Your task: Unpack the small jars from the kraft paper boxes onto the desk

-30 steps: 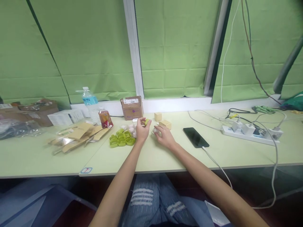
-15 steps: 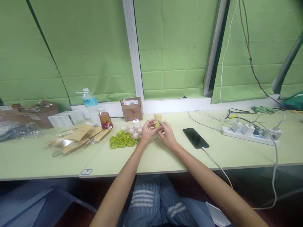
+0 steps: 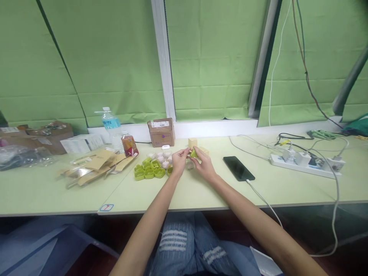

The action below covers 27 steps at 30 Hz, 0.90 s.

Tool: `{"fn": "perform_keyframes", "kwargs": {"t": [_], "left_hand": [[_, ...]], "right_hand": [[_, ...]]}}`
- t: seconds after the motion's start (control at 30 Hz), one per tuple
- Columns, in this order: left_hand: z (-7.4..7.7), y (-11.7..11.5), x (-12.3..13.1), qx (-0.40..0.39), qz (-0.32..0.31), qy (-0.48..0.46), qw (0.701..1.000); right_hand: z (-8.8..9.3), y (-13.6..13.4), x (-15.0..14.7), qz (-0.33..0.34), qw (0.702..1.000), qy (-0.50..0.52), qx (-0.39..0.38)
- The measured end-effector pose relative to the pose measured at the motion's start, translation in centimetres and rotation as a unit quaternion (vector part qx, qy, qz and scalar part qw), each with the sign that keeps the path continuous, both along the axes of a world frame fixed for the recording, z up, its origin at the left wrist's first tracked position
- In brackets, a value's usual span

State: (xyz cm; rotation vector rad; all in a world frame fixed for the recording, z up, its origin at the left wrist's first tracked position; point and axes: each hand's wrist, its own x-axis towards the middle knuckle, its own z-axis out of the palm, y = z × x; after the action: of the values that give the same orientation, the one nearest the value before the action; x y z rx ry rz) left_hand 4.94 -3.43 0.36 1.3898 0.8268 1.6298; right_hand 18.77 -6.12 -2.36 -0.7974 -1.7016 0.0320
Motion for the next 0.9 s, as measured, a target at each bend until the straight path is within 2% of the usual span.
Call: {"fn": "perform_keyframes", "kwargs": {"t": [0.23,0.4,0.47,0.53,0.67,0.77,0.9], "left_hand": [[-0.7,-0.1,1.2,-0.003,0.048,-0.033,0.998],[-0.1,-0.3,0.9,-0.025,-0.027,-0.057,0.998],[0.2,-0.3,0.0,-0.025,-0.043,-0.014,0.999],[0.5,-0.3,-1.1,-0.004,-0.031,0.068,0.997],[0.7,-0.5,-2.9,0.068,-0.02,0.213,0.974],[0.5,-0.6,-3.0,0.071,-0.054,0.227,0.97],[0.2,-0.4,-2.6,0.022,-0.091,0.192,0.977]], "right_hand": [[0.1,0.0,-0.3,-0.002,1.0,0.004,-0.01],[0.6,-0.2,0.1,0.007,1.0,0.022,-0.02],[0.7,-0.1,0.5,0.014,1.0,0.012,-0.021],[0.7,0.2,1.2,0.029,0.999,-0.018,-0.017],[0.4,0.6,2.6,0.058,0.994,-0.09,0.001],[0.3,0.6,3.2,0.063,0.991,-0.115,-0.001],[0.2,0.7,3.3,0.07,0.99,-0.125,-0.003]]}}
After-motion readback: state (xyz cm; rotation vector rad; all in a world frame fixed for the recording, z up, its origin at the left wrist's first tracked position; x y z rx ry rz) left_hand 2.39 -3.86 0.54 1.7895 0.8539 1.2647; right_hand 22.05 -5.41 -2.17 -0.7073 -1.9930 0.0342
